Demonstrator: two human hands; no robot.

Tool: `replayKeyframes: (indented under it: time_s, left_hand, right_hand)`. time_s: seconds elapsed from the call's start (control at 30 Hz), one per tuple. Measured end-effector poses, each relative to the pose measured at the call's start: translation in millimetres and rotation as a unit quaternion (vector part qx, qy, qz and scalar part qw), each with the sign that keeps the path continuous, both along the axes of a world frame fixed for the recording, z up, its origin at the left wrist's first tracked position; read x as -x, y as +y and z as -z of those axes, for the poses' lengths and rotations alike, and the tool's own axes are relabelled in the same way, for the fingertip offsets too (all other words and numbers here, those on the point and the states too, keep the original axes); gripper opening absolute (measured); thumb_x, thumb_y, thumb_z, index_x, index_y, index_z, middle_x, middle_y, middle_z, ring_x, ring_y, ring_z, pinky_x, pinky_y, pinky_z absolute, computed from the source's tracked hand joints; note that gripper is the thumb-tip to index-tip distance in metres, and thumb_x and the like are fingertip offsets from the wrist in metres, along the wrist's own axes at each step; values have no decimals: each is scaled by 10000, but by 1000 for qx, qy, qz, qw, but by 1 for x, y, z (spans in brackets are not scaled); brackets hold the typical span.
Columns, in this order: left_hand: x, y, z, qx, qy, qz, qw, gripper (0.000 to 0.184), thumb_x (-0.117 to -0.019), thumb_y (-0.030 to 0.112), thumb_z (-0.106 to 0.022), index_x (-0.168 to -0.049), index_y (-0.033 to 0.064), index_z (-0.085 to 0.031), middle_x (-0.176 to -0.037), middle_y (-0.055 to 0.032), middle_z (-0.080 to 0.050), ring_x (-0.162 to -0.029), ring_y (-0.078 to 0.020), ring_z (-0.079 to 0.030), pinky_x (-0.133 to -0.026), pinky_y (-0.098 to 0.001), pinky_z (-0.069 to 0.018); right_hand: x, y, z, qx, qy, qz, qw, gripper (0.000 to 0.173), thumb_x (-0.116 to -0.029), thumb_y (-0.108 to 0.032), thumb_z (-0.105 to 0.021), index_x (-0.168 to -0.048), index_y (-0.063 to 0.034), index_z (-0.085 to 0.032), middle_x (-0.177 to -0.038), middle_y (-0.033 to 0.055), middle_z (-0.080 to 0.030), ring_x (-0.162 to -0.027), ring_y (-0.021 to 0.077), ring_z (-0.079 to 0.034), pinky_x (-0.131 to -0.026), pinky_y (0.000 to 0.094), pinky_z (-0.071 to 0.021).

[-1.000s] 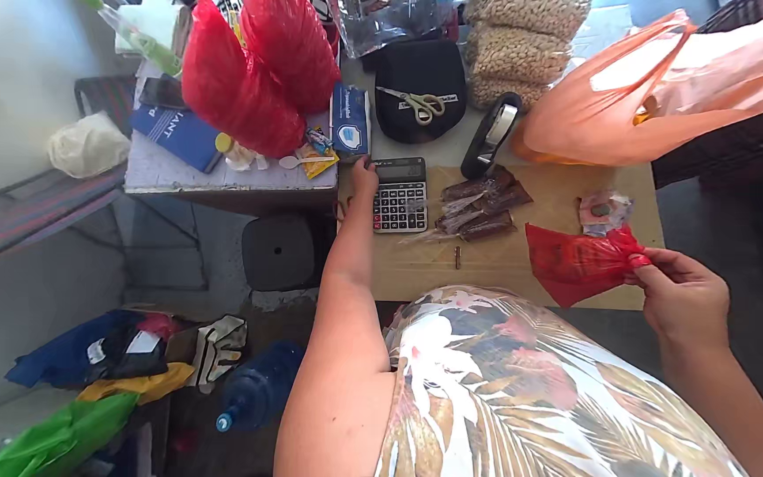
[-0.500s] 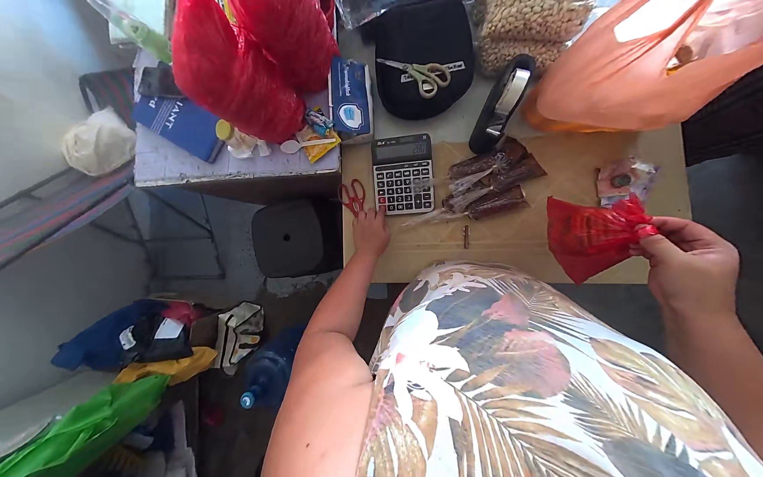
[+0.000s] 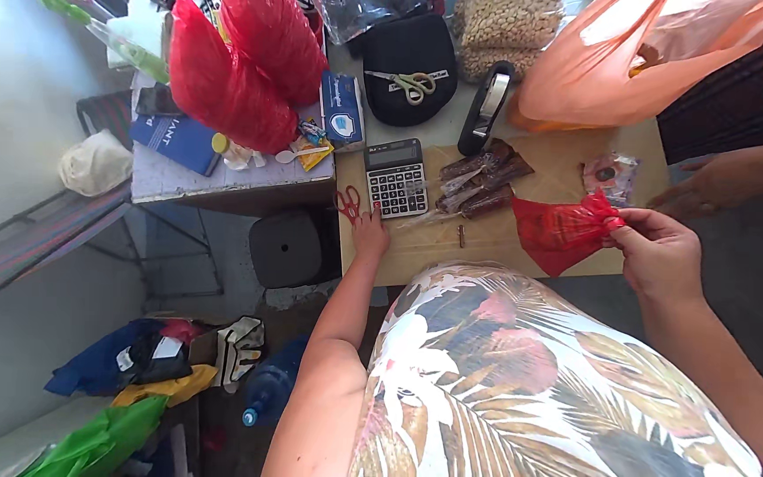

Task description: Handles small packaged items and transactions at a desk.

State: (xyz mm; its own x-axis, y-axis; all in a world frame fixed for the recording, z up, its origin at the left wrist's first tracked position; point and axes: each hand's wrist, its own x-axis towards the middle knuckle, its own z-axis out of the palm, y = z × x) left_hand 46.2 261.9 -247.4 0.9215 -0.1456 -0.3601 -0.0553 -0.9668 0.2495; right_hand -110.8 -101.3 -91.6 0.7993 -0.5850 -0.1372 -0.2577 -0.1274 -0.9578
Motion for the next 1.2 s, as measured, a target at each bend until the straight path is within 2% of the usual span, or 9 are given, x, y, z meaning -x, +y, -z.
replayKeyframes:
  time_s: [0.17,0.33,0.5,0.67,0.77,0.87,1.0,1.13,1.2]
  left_hand:
    - [-4,0,-2,38,-63,1,997,461,-1040,211,-540,-1468,42,-544,-1336,-288,-594,-1257,-471,-563,-1009,-609,-460]
    - [0,-11,-5,33,-38,28,998,473,-1045,234,-540,-1473,34,-533,-1376,-279,-581,-1267,-455,-562,-1041,-578,-455]
    - [-8,-32,1,32,-40,60,997,522,-1040,314,-552,-1514,97,-515,-1382,-250,-585,-1292,-434,-544,-1048,-586,-437]
    - [-36,-50,-7,11,-29,73,997,575,-1052,403,-508,-1560,137,-457,-1402,-253,-556,-1278,-431,-538,-1048,-578,-429]
    - [-45,-52,-8,10,-11,86,996,575,-1037,420,-537,-1537,141,-491,-1419,-277,-538,-1308,-459,-510,-1050,-616,-414]
    - [-46,-51,-10,0,-8,95,995,584,-1025,448,-547,-1529,156,-506,-1429,-258,-532,-1314,-440,-505,-1050,-609,-411]
    - [-27,-46,-11,10,-30,90,995,551,-1025,426,-552,-1496,140,-545,-1407,-245,-558,-1297,-422,-528,-1054,-589,-421]
    - [-18,-43,-3,-12,3,82,997,546,-1020,397,-563,-1521,186,-519,-1413,-244,-544,-1312,-423,-511,-1047,-592,-419]
    - [-22,-45,-8,-20,16,82,996,523,-1025,391,-551,-1501,174,-541,-1417,-246,-539,-1313,-425,-507,-1052,-588,-417]
  right_hand:
    - [5,-3,-3,2,-2,12,1000,157,-914,-2,-621,-1043,-83,-656,-861,-120,-670,-704,-31,-640,-681,164,-571]
    - [8,-2,-1,-1,-2,17,1000,169,-908,9,-615,-1039,-93,-649,-852,-131,-665,-703,-35,-640,-688,166,-573]
    - [9,-1,1,-2,0,14,1000,170,-907,-1,-623,-1049,-91,-648,-861,-127,-666,-704,-35,-639,-690,164,-572]
    - [6,2,-3,2,5,5,1000,166,-905,-7,-634,-1057,-75,-649,-864,-111,-665,-708,-33,-637,-691,168,-573]
    - [6,3,-5,7,7,1,1000,162,-906,-38,-637,-1064,-74,-647,-861,-115,-660,-705,-34,-634,-691,171,-571]
    - [8,1,-3,3,-1,7,1000,155,-907,-30,-633,-1054,-74,-651,-854,-114,-664,-698,-31,-637,-683,170,-573]
    - [11,-1,-2,6,-3,17,1000,155,-903,-22,-634,-1049,-73,-653,-845,-117,-665,-696,-35,-639,-678,167,-573]
    - [13,-3,-1,7,2,26,1000,163,-900,-11,-628,-1052,-66,-654,-846,-108,-661,-688,-37,-628,-673,159,-564]
    - [12,-3,-3,7,4,29,1000,167,-901,7,-626,-1053,-55,-657,-846,-99,-660,-684,-34,-625,-670,155,-560]
